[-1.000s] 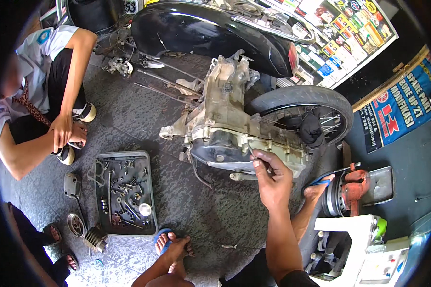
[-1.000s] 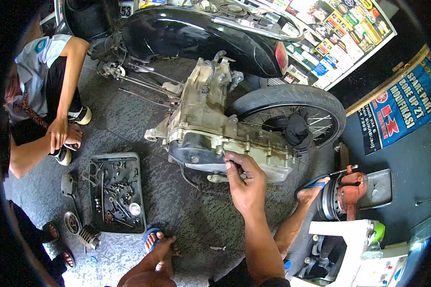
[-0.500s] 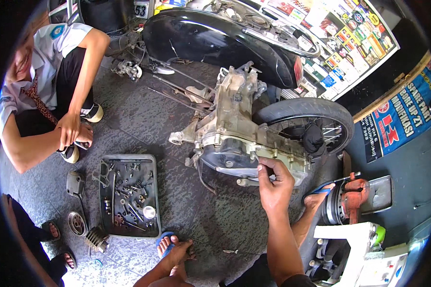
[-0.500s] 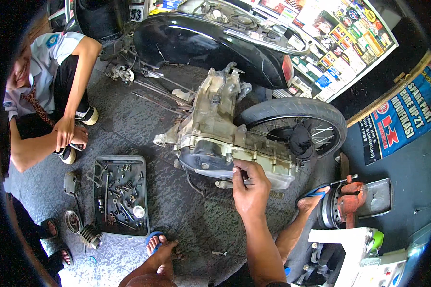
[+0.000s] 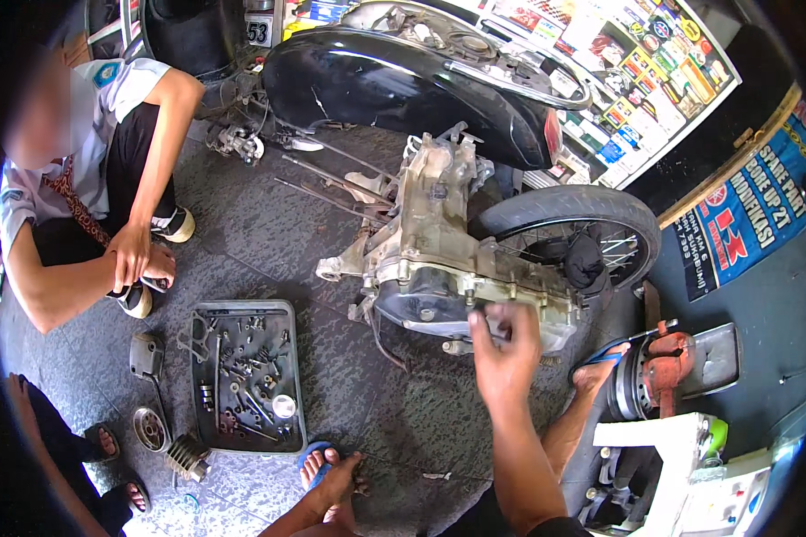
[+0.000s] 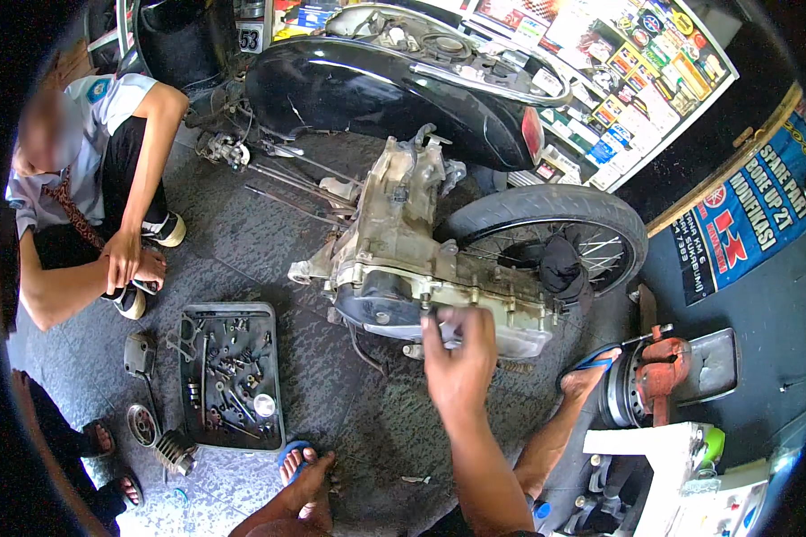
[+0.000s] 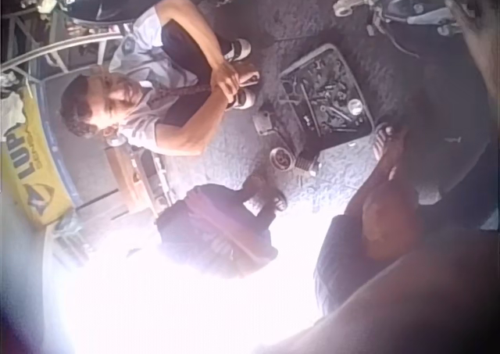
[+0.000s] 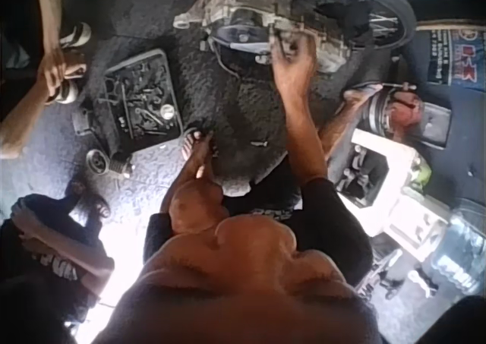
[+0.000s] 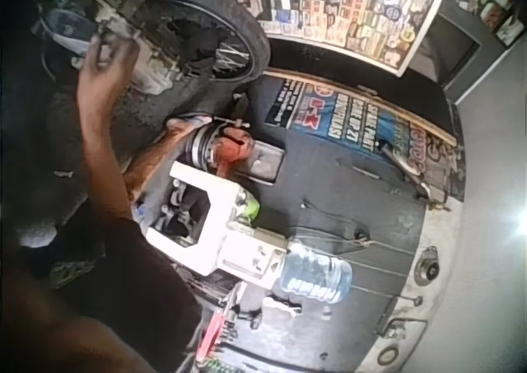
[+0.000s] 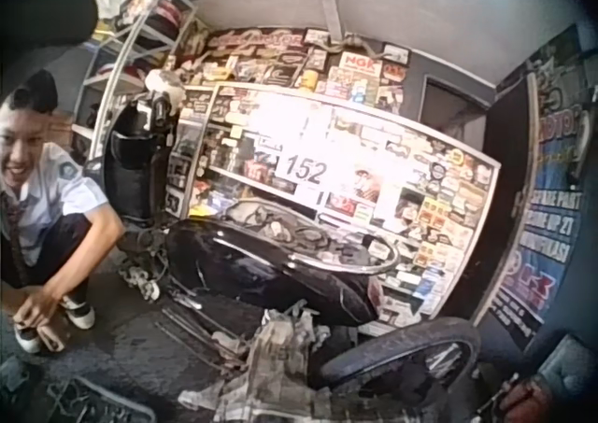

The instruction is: Using a T-wrench to tighten bolts on a motorcycle engine case.

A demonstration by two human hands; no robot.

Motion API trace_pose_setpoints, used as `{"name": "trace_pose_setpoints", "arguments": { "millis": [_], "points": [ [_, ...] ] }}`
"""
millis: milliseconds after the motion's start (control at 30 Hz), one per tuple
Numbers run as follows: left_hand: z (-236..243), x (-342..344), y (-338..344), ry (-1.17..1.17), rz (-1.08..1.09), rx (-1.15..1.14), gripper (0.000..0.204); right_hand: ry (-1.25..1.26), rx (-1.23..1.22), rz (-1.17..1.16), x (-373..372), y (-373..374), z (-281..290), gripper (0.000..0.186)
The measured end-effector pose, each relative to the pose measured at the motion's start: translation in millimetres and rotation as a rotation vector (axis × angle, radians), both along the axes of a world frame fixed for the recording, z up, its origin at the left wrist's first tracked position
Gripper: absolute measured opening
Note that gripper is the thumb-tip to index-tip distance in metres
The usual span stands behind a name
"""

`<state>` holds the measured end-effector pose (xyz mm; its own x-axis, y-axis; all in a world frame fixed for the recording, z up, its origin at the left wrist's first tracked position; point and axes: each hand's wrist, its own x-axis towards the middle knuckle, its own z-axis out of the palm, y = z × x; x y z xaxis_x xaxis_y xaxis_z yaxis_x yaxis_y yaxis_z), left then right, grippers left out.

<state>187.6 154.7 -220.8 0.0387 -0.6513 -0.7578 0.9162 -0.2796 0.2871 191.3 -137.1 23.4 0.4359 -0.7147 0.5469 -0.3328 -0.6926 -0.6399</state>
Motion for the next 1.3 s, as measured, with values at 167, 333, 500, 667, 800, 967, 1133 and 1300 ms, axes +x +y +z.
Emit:
{"name": "trace_pose_setpoints", "arguments": {
  "millis": [167,333,500,667,800,967,1133,1300],
  "points": [
    [6,11,-20,0.037,0.001,-0.095,0.03,0.41,0.404,0.45,-55,86,-48,0.029],
    [49,19,-62,-0.651,-0.239,-0.171,0.027,0.444,0.486,0.401,-91,135,-122,0.041],
    [66,0,-92,0.126,0.1,-0.006,0.024,0.324,0.416,0.219,-108,129,-126,0.039],
    [82,-11,-109,0.257,0.031,-0.078,0.025,0.168,0.408,0.173,-140,114,-128,0.029],
    [77,-13,-114,0.051,-0.08,-0.065,0.025,-0.131,0.608,-0.236,-162,66,-122,0.024],
    [40,-14,-96,-0.044,-0.085,0.025,0.025,-0.752,0.545,-0.45,-168,-65,-89,0.02],
    [28,-17,-95,0.008,-0.075,0.076,0.02,-0.773,0.534,-0.343,-156,-123,-87,0.018],
    [28,-9,-93,0.004,-0.03,0.05,0.019,-0.785,0.527,-0.337,-150,-135,-86,0.019]
  ]
}}
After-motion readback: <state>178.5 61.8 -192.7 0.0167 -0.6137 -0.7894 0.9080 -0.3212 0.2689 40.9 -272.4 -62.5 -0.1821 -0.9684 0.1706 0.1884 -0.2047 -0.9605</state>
